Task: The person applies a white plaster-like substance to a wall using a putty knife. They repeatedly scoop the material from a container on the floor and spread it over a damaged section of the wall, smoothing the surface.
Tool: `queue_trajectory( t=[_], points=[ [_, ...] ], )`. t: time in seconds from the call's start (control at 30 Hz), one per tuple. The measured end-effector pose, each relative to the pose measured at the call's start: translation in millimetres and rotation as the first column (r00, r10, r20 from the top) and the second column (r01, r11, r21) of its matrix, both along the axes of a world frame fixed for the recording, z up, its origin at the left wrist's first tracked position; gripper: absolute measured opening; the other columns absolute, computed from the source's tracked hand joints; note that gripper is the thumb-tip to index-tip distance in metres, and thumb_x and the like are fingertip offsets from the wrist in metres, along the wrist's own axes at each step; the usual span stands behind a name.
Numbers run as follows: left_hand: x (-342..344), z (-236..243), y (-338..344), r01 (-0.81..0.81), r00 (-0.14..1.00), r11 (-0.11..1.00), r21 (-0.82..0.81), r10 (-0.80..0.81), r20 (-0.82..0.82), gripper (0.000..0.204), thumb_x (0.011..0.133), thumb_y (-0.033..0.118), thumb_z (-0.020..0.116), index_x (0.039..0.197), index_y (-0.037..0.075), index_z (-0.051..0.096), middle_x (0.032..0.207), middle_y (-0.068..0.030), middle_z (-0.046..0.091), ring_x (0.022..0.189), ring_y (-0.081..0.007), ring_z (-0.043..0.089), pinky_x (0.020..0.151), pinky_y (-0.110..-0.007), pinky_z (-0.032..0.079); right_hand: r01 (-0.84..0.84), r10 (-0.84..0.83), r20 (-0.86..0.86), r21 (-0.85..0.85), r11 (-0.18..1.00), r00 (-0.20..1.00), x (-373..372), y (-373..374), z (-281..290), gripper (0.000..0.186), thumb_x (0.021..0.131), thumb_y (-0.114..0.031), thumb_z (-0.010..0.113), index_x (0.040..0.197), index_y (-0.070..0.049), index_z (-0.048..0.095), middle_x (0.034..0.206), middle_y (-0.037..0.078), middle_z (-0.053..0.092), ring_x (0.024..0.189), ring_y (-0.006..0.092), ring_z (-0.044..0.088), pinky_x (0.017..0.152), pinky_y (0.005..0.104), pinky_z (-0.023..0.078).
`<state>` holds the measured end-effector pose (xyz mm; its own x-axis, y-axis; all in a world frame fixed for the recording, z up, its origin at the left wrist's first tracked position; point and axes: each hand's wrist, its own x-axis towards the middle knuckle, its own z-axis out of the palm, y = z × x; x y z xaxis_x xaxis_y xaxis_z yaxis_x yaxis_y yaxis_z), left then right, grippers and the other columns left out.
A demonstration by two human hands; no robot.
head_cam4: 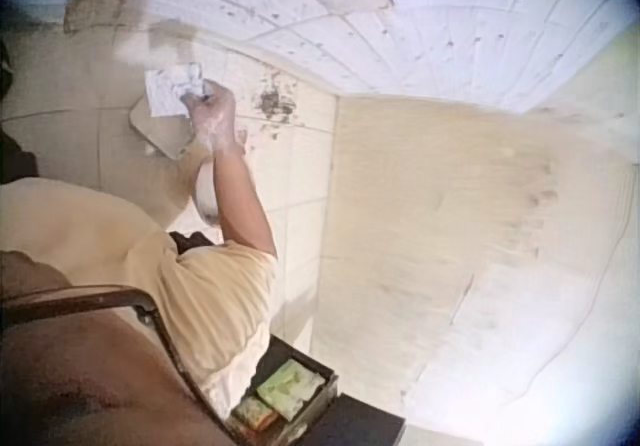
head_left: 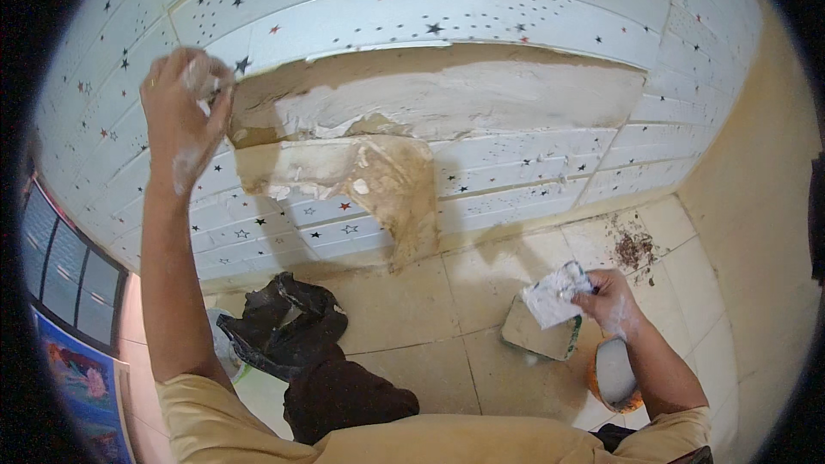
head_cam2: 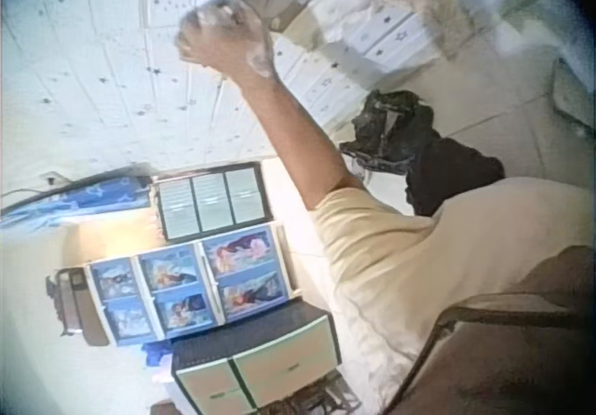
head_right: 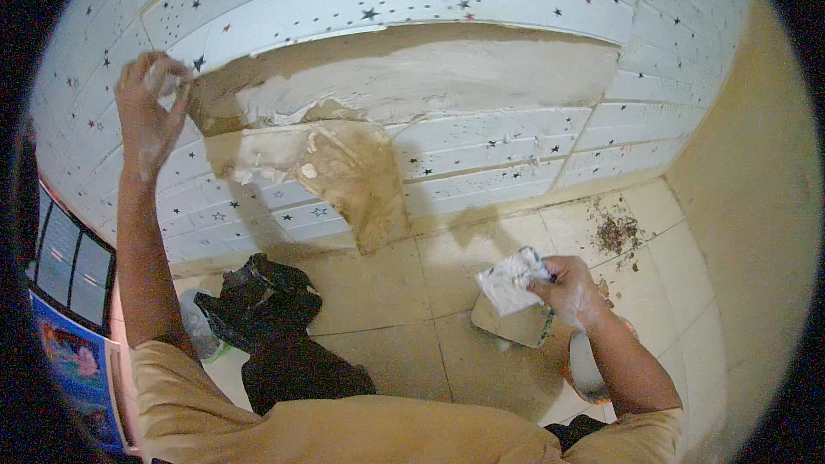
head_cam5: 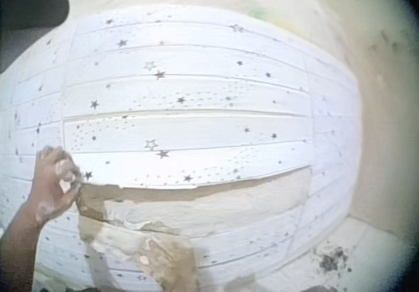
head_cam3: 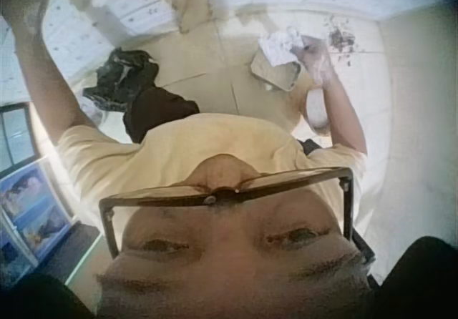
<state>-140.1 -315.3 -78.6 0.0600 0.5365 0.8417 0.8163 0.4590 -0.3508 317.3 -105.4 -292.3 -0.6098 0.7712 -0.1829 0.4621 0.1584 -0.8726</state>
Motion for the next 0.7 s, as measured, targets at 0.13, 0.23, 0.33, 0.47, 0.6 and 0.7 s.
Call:
queue_trajectory(
  t=[0.13,0.23,0.33,0.47,0.6,0.7],
  points=[
    [17.9,-34.1,11.3,-0.079,0.996,0.99,0.116,0.082,-0.024,0.035,0.073,0.012,0.069,0.107,0.009,0.057,0.107,-0.0133,0.056,0.105,-0.0332,0.049,0.092,-0.044,0.037,-0.021,0.019,-0.026,-0.072,0.997,0.999,31.3,0.8,-20.2,0.008,0.079,-0.003,0.067,0.084,0.003,0.067,0.067,-0.002,0.06,0.061,0.0054,0.05,0.054,0.0262,0.042],
    [31.8,-55.3,12.8,-0.065,0.998,0.981,0.183,0.061,0.028,0.042,0.074,0.012,0.068,0.113,0.005,0.053,0.111,-0.0171,0.053,0.11,-0.0336,0.047,0.093,-0.044,0.036,-0.02,0.021,0.08,-0.021,1.0,0.997,47.5,8.0,-20.6,0.009,0.077,-0.001,0.067,0.086,0.001,0.067,0.07,-0.002,0.061,0.061,0.0043,0.052,0.053,0.0217,0.042],
    [64.6,-62.4,25.5,0.028,0.997,0.987,0.159,-0.038,0.066,0.047,0.073,0.005,0.065,0.116,0.002,0.048,0.12,-0.0194,0.048,0.115,-0.035,0.043,0.097,-0.045,0.034,0.032,-0.055,-0.166,-0.139,0.99,0.985,56.6,18.0,-32.1,0.008,0.078,-0.004,0.067,0.085,0.0,0.067,0.07,-0.002,0.062,0.059,0.0045,0.051,0.053,0.0218,0.042],
    [115.1,-62.4,37.0,0.144,0.987,0.987,0.075,-0.149,0.056,0.049,0.07,-0.002,0.062,0.116,0.003,0.046,0.123,-0.0204,0.045,0.119,-0.0364,0.041,0.1,-0.045,0.033,0.014,-0.035,-0.185,-0.113,0.993,0.982,60.6,36.9,-59.4,0.006,0.078,0.0,0.063,0.083,0.001,0.067,0.071,-0.002,0.062,0.063,0.0054,0.052,0.056,0.0232,0.043],
    [156.1,-70.4,29.2,0.185,0.982,0.975,-0.119,-0.181,0.044,0.048,0.07,-0.002,0.061,0.115,0.004,0.046,0.123,-0.0215,0.045,0.119,-0.0358,0.041,0.1,-0.044,0.034,-0.016,-0.004,-0.164,-0.123,0.992,0.987,53.9,47.9,-63.9,0.008,0.078,0.001,0.061,0.084,0.0,0.066,0.072,-0.002,0.063,0.063,0.0054,0.053,0.057,0.0234,0.043],
    [176.9,-80.2,22.7,0.237,0.971,0.937,-0.257,-0.223,0.084,0.042,0.07,-0.001,0.061,0.11,0.004,0.05,0.12,-0.0209,0.047,0.113,-0.035,0.046,0.095,-0.042,0.038,-0.043,0.004,-0.248,-0.15,0.988,0.969,50.1,47.8,-83.1,0.011,0.077,0.002,0.059,0.086,0.0,0.066,0.072,-0.003,0.061,0.061,0.0054,0.052,0.055,0.023,0.042]
  ],
)
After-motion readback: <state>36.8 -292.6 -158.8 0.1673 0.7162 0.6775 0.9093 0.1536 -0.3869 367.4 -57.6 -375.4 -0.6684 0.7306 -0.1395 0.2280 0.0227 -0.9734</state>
